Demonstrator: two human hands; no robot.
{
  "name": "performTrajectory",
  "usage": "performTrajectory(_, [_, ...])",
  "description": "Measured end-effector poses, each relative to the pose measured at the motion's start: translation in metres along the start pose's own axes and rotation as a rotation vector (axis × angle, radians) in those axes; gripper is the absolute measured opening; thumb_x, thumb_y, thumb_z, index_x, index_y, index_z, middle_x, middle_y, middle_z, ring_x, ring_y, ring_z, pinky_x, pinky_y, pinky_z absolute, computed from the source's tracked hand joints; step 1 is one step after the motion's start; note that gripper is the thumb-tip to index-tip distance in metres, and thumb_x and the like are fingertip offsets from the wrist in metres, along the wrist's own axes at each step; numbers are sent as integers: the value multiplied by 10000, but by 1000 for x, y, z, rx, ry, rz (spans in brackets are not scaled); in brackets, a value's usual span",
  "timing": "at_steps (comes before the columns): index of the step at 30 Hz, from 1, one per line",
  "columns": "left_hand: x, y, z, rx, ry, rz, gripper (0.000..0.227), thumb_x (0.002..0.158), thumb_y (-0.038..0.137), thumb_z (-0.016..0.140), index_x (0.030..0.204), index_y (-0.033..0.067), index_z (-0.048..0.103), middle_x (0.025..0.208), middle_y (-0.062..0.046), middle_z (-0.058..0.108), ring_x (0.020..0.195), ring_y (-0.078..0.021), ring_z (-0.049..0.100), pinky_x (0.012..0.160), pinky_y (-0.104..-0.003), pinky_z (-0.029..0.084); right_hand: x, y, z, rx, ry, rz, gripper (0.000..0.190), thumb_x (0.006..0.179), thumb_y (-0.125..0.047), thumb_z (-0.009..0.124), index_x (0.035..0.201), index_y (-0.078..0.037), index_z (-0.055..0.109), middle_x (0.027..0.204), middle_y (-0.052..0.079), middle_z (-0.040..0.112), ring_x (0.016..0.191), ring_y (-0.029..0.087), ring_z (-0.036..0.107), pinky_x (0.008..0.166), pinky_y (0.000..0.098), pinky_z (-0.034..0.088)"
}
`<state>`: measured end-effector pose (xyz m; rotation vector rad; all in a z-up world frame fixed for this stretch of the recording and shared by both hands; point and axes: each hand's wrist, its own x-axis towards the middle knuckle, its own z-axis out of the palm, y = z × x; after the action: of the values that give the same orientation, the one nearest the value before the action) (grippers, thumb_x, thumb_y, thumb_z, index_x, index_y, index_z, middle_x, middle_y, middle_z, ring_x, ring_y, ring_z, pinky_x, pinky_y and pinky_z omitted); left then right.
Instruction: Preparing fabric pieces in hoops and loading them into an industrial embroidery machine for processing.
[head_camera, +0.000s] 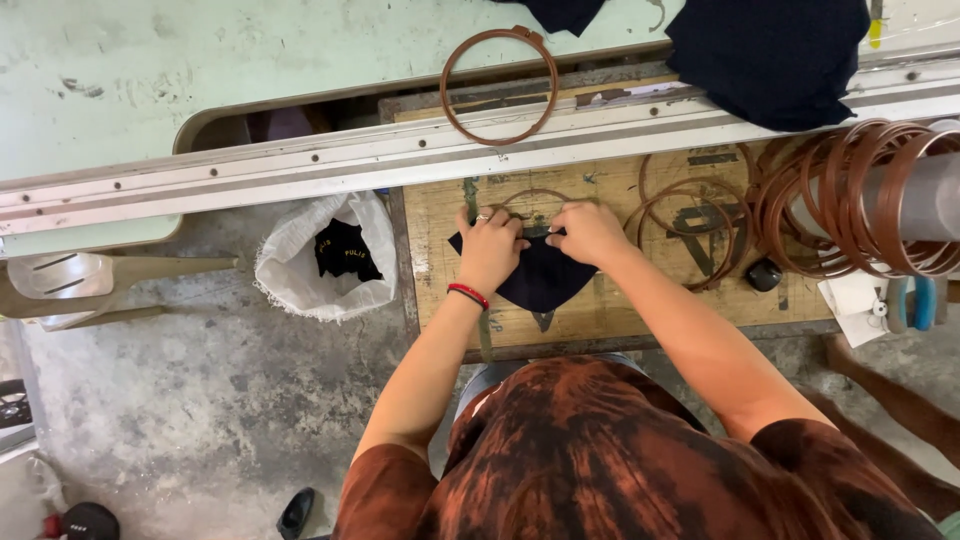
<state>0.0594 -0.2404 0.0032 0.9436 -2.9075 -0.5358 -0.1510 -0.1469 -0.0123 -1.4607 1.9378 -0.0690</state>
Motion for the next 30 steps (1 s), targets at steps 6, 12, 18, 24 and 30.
performTrajectory(6, [-29,14,19,-52,245,116,108,965,114,744,1072,124,758,1059,-58,659,1081,-270,617,989,-415,478,-6,-13,-18,-27,-16,-7,286,982,-383,702,1138,-193,847,1105,69,772,1182,331,724,1039,506,552])
performTrajectory(12, [-25,9,56,-286,84,-18,98,975,129,754,1070,124,777,1014,-43,682,978,-309,729,884,-376,608,6,-13,-12,-120,-53,2,264,976,-355,714,1139,-203,855,1103,54,785,1175,312,738,1030,485,568])
performTrajectory(18, [-12,9,33,-356,-82,-93,241,881,160,865,1072,100,730,1051,-48,679,950,-333,791,871,-392,657,19,-20,-12,-199,-108,59,283,945,-351,765,1146,-172,853,1112,86,806,1124,335,762,953,508,624])
performTrajectory(24, [-13,40,-4,-278,-318,-124,862,605,272,1067,1233,-1,544,1287,-203,496,1083,-515,735,974,-533,666,-23,-45,-31,-202,5,9,419,962,-295,774,1335,-115,705,1229,128,634,1217,385,611,972,601,555])
performTrajectory(30, [-25,45,-6,-332,-288,-115,868,698,237,1022,1300,-36,459,1328,-251,422,1221,-621,636,1066,-558,615,-139,-11,-39,-174,169,197,706,950,-474,787,1452,-25,575,1365,235,584,1412,442,511,1095,639,475])
